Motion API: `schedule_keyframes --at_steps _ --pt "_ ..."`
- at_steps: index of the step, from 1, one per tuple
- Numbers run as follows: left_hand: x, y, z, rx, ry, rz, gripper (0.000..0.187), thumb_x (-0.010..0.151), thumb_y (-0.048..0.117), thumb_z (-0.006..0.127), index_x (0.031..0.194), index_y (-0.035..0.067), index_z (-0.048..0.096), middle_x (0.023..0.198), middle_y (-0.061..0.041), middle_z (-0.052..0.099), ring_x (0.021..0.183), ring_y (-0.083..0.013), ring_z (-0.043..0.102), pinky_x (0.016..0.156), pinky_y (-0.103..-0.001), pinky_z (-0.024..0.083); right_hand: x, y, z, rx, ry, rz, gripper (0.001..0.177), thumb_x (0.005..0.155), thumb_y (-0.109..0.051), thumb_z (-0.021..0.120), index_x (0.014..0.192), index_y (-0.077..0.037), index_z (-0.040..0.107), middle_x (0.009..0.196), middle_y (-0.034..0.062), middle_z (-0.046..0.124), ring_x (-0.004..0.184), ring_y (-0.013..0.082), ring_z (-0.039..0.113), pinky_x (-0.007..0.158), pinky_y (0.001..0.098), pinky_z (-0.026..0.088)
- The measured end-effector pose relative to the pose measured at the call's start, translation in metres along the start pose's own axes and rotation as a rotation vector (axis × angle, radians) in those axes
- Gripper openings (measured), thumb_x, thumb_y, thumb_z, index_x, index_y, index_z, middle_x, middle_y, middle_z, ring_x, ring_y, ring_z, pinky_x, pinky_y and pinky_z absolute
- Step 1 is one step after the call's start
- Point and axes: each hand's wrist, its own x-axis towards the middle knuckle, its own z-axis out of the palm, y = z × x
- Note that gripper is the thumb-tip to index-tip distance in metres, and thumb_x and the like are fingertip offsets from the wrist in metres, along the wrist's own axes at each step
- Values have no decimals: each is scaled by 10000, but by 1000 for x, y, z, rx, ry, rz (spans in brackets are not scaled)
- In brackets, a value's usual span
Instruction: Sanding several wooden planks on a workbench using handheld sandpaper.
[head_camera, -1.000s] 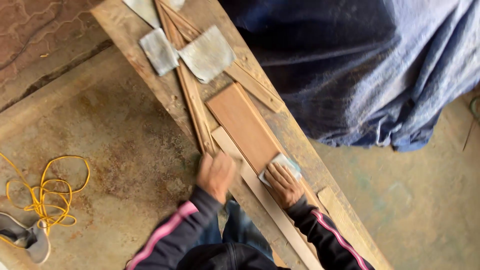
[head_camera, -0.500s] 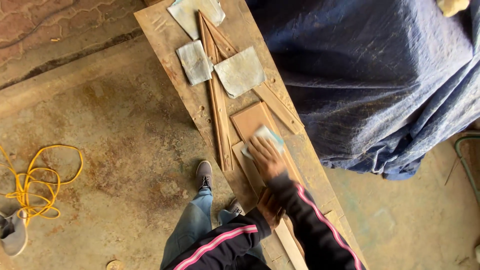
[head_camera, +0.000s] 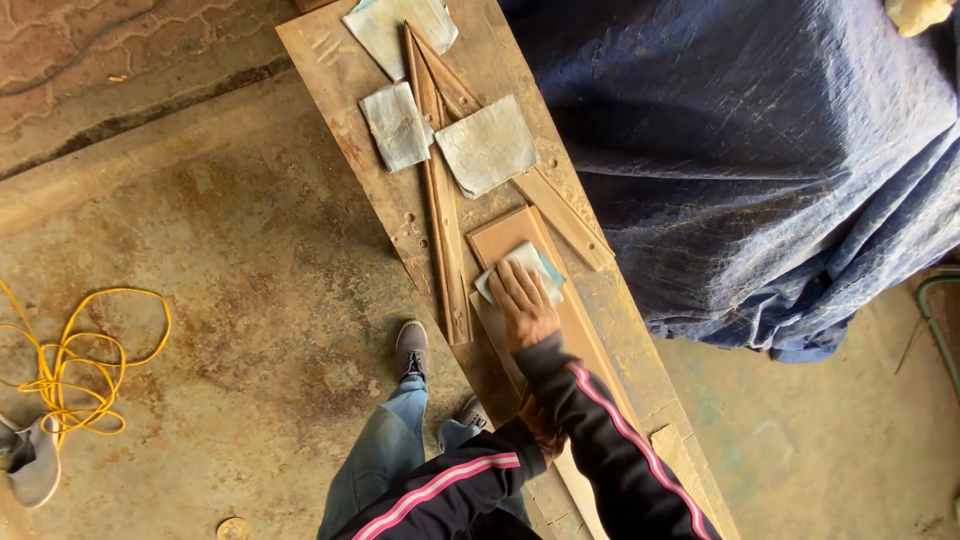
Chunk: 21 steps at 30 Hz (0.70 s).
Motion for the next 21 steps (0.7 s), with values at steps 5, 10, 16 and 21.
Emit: schedule_keyframes --at_steps 5,10,16,21 --pt "14 56 -22 522 -209 106 332 1039 212 472 1359 181 556 1403 -90 540 1315 -325 468 1154 -576 308 25 19 40 5 -41 2 546 931 -46 518 1469 -118 568 1560 110 508 1479 277 432 1256 471 284" --pt "13 98 -82 1098 -441 225 332 1041 274 471 1301 113 600 1407 -120 561 1350 -355 479 1211 -615 300 16 31 54 18 -93 52 495 988 -60 508 1476 -130 546 1587 90 493 1504 264 422 1294 457 264" --pt "-19 119 -104 1170 84 462 382 1037 247 498 1302 6 630 1377 -145 650 1366 -343 531 1229 -528 347 -63 14 -87 77 55 -41 374 928 -202 713 1254 -26 664 1408 154 609 1348 316 571 1138 475 451" --pt "-21 100 -97 1081 32 509 429 1032 243 498 1367 20 645 1491 -161 547 1449 -377 403 1230 -576 276 -11 32 -38 25 55 -102 378 957 -140 670 1305 6 648 1404 177 614 1349 351 556 1150 465 447"
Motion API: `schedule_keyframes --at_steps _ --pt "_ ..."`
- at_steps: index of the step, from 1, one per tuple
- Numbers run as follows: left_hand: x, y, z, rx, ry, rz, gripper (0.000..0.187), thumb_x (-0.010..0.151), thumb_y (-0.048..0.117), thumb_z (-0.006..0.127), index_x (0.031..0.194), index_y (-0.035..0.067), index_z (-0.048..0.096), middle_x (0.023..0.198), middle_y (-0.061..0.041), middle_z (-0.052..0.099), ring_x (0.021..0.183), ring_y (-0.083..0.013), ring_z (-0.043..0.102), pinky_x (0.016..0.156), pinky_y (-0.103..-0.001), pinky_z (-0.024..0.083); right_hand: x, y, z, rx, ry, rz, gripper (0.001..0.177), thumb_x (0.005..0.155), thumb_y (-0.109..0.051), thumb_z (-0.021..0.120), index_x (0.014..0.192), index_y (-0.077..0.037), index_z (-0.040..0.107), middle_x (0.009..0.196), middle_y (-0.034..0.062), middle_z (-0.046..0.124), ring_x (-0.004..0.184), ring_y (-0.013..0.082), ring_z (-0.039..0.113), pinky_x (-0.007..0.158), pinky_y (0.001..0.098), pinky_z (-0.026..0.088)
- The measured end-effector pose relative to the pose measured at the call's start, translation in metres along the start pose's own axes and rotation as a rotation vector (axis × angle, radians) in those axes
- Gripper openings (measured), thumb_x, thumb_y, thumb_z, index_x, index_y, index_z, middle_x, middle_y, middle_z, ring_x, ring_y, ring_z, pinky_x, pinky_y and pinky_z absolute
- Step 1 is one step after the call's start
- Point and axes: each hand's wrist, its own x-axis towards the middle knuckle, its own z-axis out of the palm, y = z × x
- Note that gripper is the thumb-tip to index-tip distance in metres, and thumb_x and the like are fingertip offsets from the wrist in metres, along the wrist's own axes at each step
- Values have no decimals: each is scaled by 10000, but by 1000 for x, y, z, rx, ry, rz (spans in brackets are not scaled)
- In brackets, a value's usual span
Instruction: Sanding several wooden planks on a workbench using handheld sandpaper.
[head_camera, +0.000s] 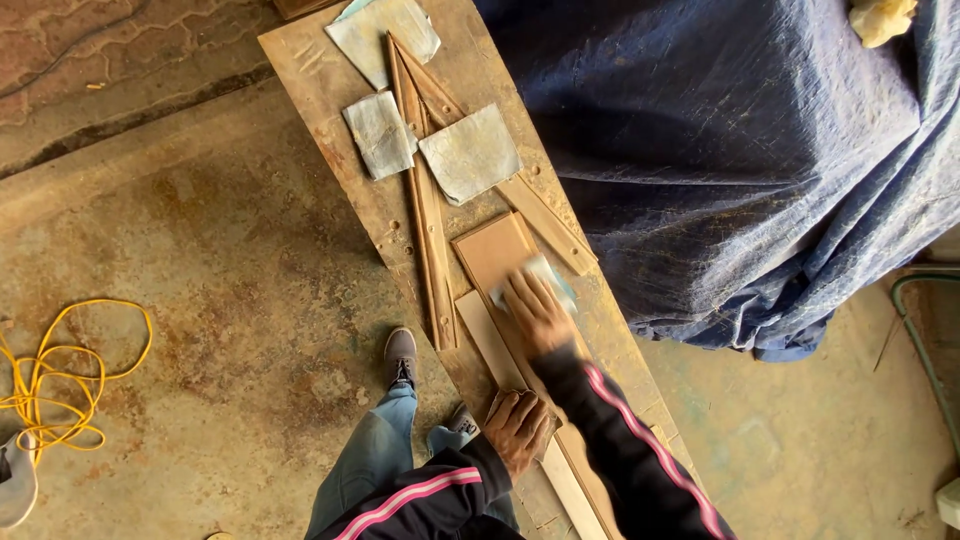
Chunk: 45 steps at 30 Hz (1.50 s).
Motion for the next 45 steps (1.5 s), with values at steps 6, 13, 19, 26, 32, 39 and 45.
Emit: schedule_keyframes --at_steps 6,13,19,26,32,39,45 --pt "1 2 -31 53 -139 52 438 993 238 524 1335 -20 613 1505 -211 515 1470 -420 374 1230 -596 254 68 17 57 -83 -73 159 483 942 -22 585 1423 -60 603 1511 157 568 1435 320 494 1218 461 367" --pt "4 -1 -15 23 -131 16 477 1039 262 468 1427 2 563 1545 -199 507 1443 -409 396 1226 -600 241 -49 1 1 -87 -20 110 390 966 -38 638 1355 -21 654 1459 166 598 1404 330 560 1205 479 432" --pt "4 -2 -24 53 -144 37 542 985 278 452 1437 11 586 1529 -194 506 1425 -404 405 1202 -593 237 42 24 46 -68 68 123 423 973 -69 595 1395 -42 620 1508 162 563 1431 344 503 1217 512 386" --pt "7 -3 -26 69 -28 58 431 974 239 537 1318 6 654 1459 -181 589 1432 -392 440 1224 -585 266 -2 10 12 -52 36 157 464 916 -32 549 1374 -27 621 1500 180 560 1418 356 501 1203 510 376" --pt "12 -5 -34 20 34 49 429 989 238 523 1327 11 657 1417 -179 622 1374 -381 502 1197 -567 326 -56 -2 -25 -46 -13 142 419 911 3 585 1326 -5 642 1455 188 587 1402 358 526 1179 498 411" --pt "10 -9 -22 -14 234 78 430 979 208 584 1348 -2 652 1426 -165 610 1393 -364 483 1190 -551 368 38 12 32 -140 31 150 436 903 -100 605 1319 28 626 1447 213 565 1362 398 521 1159 507 414" --pt "38 -25 -105 34 171 17 384 900 128 639 1253 -25 658 1316 -220 648 1305 -384 571 1128 -553 414 -75 -29 -48 -18 144 172 322 968 -125 654 1236 51 624 1398 240 578 1334 418 537 1138 503 436"
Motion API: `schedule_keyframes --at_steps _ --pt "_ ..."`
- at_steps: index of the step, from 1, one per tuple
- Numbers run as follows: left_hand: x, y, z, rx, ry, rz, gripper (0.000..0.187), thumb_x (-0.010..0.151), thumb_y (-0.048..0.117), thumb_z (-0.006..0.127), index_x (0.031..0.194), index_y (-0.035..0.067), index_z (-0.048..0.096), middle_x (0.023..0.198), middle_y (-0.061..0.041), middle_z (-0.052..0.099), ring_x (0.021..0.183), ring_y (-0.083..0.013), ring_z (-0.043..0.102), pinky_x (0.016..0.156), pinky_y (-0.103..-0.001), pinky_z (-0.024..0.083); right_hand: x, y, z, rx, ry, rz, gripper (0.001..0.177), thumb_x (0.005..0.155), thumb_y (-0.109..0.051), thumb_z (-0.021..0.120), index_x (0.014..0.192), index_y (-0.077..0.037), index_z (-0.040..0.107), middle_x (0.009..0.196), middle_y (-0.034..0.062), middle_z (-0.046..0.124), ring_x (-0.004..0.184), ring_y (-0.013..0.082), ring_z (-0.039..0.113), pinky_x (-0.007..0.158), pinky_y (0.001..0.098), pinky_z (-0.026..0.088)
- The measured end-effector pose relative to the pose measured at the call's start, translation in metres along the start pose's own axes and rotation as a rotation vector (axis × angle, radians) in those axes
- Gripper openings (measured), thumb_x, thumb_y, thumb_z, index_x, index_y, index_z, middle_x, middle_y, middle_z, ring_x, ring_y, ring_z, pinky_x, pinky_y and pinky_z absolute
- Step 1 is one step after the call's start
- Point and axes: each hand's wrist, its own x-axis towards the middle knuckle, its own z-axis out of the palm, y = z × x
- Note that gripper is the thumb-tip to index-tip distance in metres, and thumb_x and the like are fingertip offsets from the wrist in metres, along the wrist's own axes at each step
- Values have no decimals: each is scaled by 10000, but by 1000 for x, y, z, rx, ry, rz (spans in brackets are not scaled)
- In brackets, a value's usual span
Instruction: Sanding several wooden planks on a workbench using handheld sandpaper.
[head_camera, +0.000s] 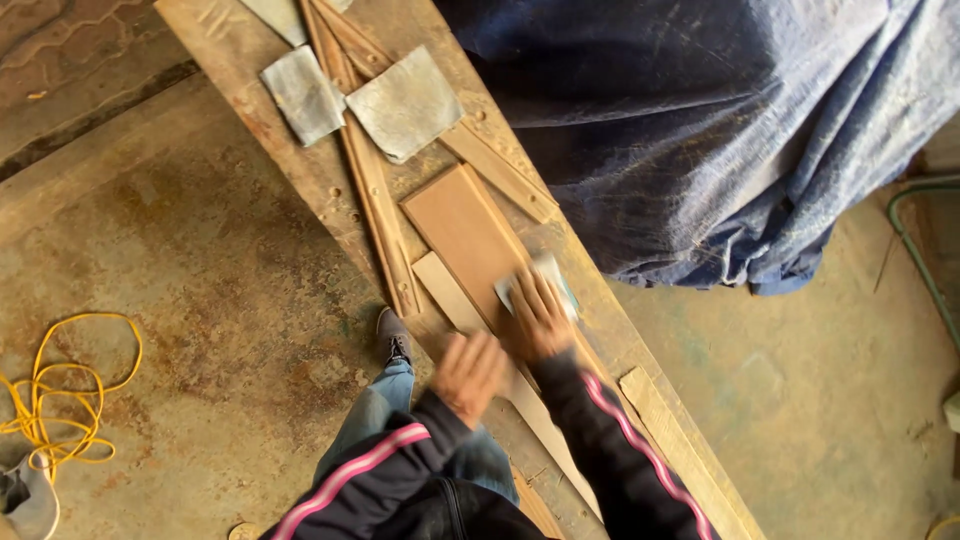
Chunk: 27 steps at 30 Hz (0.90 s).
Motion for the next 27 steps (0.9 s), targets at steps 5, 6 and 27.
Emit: schedule_keyframes --at_steps 5,6,27 --pt "52 -95 -18 238 96 -112 450 937 77 676 1380 41 603 1436 -177 628 1382 -344 545 1213 -514 369 -132 -14 -60 -202 -174 252 396 855 -22 678 1248 10 707 1408 164 647 1361 340 597 1162 457 469" --pt "66 -116 -18 358 119 -117 496 947 91 686 1426 58 565 1465 -166 622 1408 -342 537 1238 -498 352 -146 -19 -64 -216 -213 310 402 847 -20 674 1245 18 707 1408 165 646 1365 339 595 1154 451 470" --pt "89 -187 0 424 -245 -79 581 961 173 497 1521 20 486 1587 -237 452 1445 -461 434 1198 -561 335 -205 -42 -62 -309 -80 699 498 818 83 559 1307 45 641 1422 233 610 1389 391 542 1161 448 443"
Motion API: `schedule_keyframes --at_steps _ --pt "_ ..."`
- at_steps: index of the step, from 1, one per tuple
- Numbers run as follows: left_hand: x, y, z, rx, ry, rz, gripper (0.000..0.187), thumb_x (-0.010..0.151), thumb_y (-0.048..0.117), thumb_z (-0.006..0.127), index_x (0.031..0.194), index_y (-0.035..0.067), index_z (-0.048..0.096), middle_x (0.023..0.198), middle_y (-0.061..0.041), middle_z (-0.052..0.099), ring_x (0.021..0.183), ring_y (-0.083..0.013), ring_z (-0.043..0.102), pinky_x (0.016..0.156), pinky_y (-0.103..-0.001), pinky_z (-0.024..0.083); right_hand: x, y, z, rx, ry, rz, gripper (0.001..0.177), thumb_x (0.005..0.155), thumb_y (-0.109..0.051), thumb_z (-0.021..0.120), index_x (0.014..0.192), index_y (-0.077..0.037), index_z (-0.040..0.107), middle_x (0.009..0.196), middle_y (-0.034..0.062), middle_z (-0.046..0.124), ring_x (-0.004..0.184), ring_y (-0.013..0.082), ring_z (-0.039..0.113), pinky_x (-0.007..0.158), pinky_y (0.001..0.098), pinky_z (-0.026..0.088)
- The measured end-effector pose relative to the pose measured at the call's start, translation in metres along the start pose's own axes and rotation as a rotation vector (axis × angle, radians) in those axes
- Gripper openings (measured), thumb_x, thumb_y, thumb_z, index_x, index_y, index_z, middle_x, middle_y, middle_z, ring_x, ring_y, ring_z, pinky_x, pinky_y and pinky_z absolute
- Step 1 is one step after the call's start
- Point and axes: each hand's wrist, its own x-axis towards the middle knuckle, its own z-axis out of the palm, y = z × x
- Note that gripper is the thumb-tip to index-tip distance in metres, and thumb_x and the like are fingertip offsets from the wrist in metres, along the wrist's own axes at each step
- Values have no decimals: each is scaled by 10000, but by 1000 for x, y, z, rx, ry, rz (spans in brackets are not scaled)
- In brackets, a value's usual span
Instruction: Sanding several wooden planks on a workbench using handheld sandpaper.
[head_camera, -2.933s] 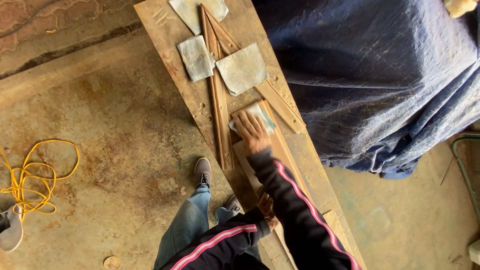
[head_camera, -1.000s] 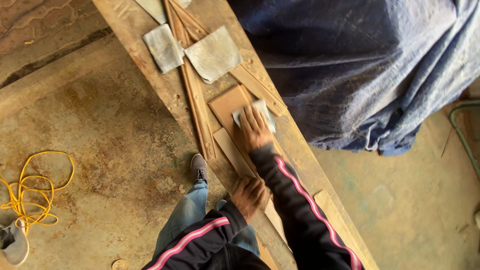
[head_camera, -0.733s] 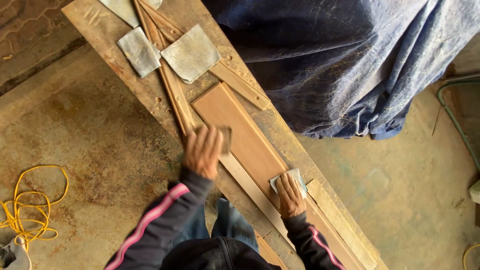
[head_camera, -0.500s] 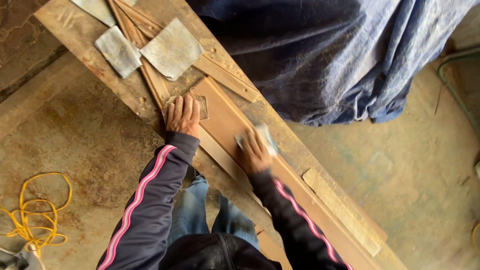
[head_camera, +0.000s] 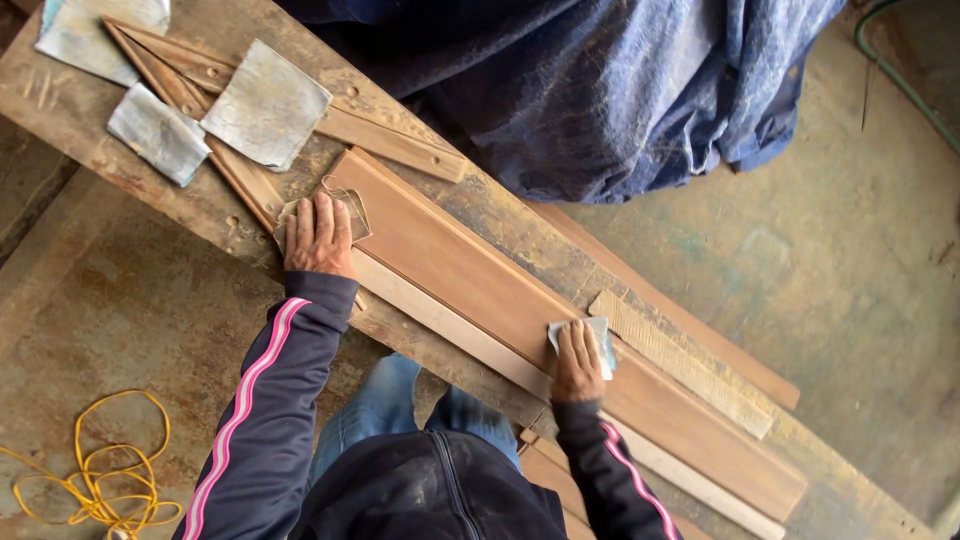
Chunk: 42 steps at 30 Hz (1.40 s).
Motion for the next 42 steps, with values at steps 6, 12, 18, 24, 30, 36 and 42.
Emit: schedule_keyframes --at_steps 6,12,18,24,30,36,42 --pt "1 -1 -10 32 19 65 510 1020 160 516 1496 -23 533 1588 -272 481 1425 -491 475 1200 -576 367 94 -118 62 155 21 -130 523 889 -44 532 1402 28 602 1546 216 481 1470 384 434 1230 461 379" --pt "-1 -1 -10 71 4 72 519 1030 144 496 1516 -36 531 1580 -271 486 1420 -502 478 1179 -593 384 39 -63 24 177 169 -131 438 893 -7 615 1330 -16 630 1479 176 577 1414 350 539 1187 492 458" --pt "-2 1 -15 80 -4 81 533 1043 151 492 1536 -50 511 1601 -290 476 1448 -506 463 1196 -588 379 -92 11 -25 -33 65 280 485 830 88 610 1305 4 655 1387 229 647 1347 402 584 1121 507 484" --pt "0 -5 -9 59 -23 84 541 1042 153 496 1544 -49 511 1608 -275 468 1451 -501 455 1201 -574 377 22 -76 67 121 215 71 519 858 30 590 1376 26 622 1503 208 551 1422 386 513 1202 481 436" --pt "14 -26 -2 -62 -101 33 483 1028 210 549 1462 -2 560 1490 -274 564 1354 -478 516 1126 -559 383 68 -83 44 87 45 -168 533 913 -58 572 1446 -34 572 1571 172 509 1474 332 459 1214 480 390" --pt "-7 68 -129 -612 -323 -561 471 1089 238 533 1535 89 560 1147 -206 730 978 -351 721 907 -448 589 -130 46 -60 74 18 100 436 862 9 595 1290 -39 659 1433 171 611 1365 357 558 1117 498 457" --pt "-78 146 -109 -1977 -341 -661 429 1018 192 597 1392 -15 559 1178 -125 719 996 -260 732 877 -473 624 -197 126 -69 971 128 753 325 1042 -92 576 1337 -1 676 1200 166 663 993 277 554 821 440 460"
